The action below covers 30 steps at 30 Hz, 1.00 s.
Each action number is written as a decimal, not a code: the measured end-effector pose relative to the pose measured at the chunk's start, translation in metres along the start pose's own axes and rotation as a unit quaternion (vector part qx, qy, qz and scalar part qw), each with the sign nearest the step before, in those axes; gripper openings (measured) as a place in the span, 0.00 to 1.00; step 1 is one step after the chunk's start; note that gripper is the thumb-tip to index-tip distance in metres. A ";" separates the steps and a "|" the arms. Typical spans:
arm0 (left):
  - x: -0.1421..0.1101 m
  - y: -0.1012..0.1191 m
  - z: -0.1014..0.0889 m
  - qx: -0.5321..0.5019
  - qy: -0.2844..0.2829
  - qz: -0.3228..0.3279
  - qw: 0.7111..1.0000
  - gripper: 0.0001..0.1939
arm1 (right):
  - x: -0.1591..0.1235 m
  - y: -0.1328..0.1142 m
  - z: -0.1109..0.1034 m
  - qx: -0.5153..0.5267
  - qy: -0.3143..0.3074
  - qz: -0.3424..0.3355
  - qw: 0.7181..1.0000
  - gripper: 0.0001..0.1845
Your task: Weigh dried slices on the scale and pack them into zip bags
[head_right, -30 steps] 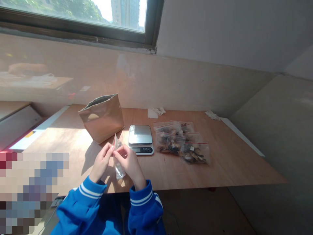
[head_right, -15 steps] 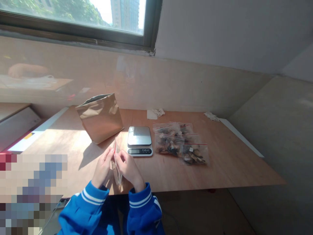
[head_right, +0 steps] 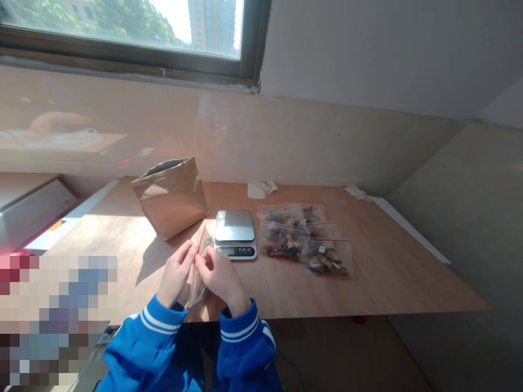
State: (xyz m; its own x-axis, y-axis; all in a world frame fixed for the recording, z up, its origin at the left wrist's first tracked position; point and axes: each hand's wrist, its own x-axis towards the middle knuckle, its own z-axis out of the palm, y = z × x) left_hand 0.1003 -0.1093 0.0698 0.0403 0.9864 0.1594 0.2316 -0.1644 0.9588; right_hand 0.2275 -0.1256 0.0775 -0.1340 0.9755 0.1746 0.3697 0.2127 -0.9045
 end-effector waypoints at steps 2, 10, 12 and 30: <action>-0.001 0.002 0.001 0.013 0.010 0.001 1.000 0.16 | -0.003 -0.004 -0.001 -0.020 0.010 0.004 1.000 0.13; -0.004 0.014 0.002 0.030 -0.037 -0.002 0.999 0.15 | -0.006 -0.009 -0.003 -0.072 0.047 0.040 0.996 0.14; -0.004 0.016 0.000 0.020 -0.055 -0.016 0.998 0.14 | -0.007 -0.007 -0.004 -0.076 0.059 0.040 0.995 0.14; 0.001 0.009 -0.038 0.034 -0.013 0.001 0.999 0.15 | -0.010 0.018 -0.023 0.049 0.269 0.007 0.962 0.18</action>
State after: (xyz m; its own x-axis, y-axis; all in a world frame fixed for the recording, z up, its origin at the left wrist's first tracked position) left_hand 0.0660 -0.1102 0.0874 0.0667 0.9858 0.1540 0.2965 -0.1669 0.9403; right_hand 0.2561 -0.1298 0.0687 0.3748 0.8720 0.3149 0.2756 0.2195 -0.9359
